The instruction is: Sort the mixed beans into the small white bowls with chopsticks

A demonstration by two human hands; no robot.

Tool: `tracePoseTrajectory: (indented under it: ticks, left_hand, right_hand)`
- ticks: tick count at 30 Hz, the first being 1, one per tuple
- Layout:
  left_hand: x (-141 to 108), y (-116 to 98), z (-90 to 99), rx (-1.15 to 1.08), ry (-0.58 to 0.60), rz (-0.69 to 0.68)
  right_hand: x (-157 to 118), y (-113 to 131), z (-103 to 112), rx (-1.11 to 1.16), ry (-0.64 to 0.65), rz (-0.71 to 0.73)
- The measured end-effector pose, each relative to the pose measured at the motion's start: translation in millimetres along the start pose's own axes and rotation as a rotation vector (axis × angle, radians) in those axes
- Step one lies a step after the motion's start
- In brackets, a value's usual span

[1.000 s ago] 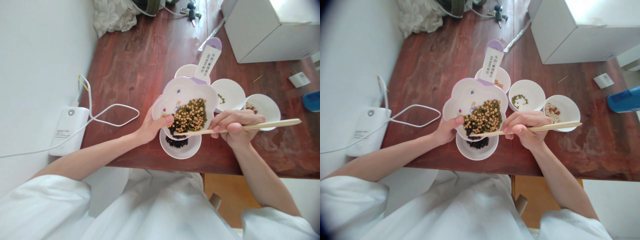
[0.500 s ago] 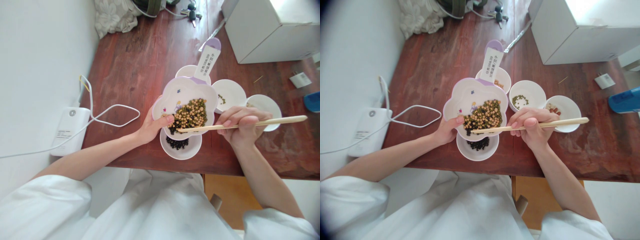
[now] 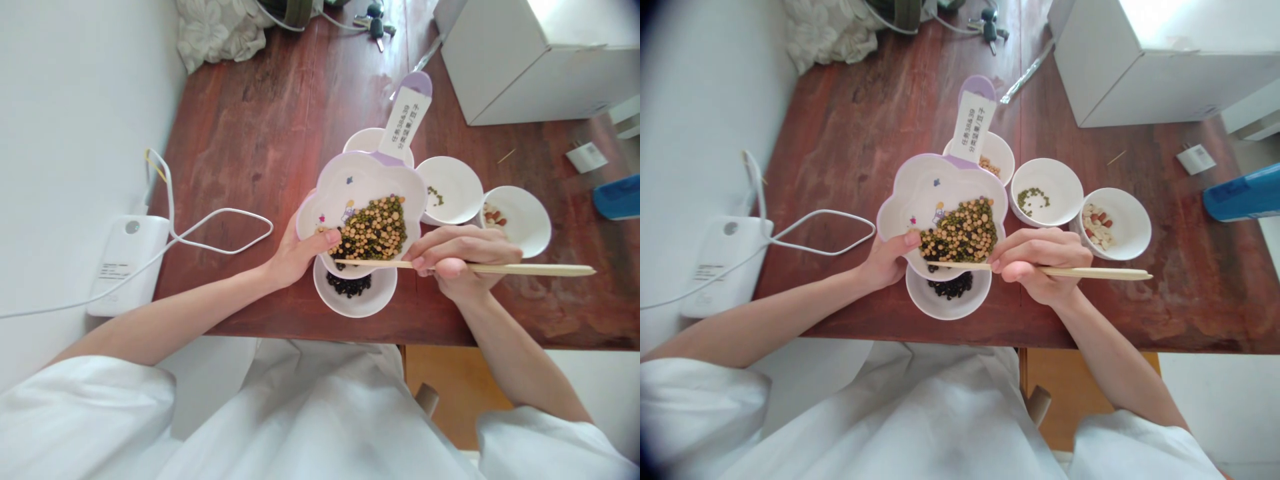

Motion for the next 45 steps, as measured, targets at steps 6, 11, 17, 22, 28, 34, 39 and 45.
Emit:
tracePoseTrajectory:
  ticks: [6,11,17,22,28,34,39,45]
  left_hand:
    - [0.2,-0.3,0.8,-0.012,-0.016,-0.002]
    - [-0.4,0.6,0.9,0.006,-0.015,0.004]
    - [-0.9,0.5,0.7,0.02,-0.022,0.016]
    - [-0.9,0.8,1.8,0.016,-0.025,0.015]
    - [-0.4,-0.1,0.9,0.022,-0.001,0.003]
    - [-1.5,0.7,1.0,0.005,-0.027,0.016]
    - [-2.4,1.6,2.2,0.026,-0.004,0.005]
    - [-1.9,3.0,4.2,0.033,0.015,0.0]
  right_hand:
    - [0.6,-1.4,-0.5,0.037,0.003,-0.033]
    - [3.6,-1.9,-3.3,0.106,0.0,-0.078]
    - [0.4,-8.9,-1.3,0.189,-0.005,-0.152]
    - [-0.6,-12.0,-0.7,0.231,-0.007,-0.211]
    - [4.6,-11.8,1.5,0.275,-0.12,-0.228]
    - [4.3,-6.5,1.5,0.17,-0.129,-0.178]
    - [1.4,-0.9,1.4,0.079,-0.072,-0.141]
    - [0.6,0.2,3.7,-0.013,-0.066,-0.083]
Point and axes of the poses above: each hand's wrist, its own x-axis towards the middle knuckle, its own z-axis out of the back of the hand, y = z × x, the point moved 5 cm from there along x, towards the middle knuckle, and after that the axes turned 2 degrees about -x, right-handed, at the moved point
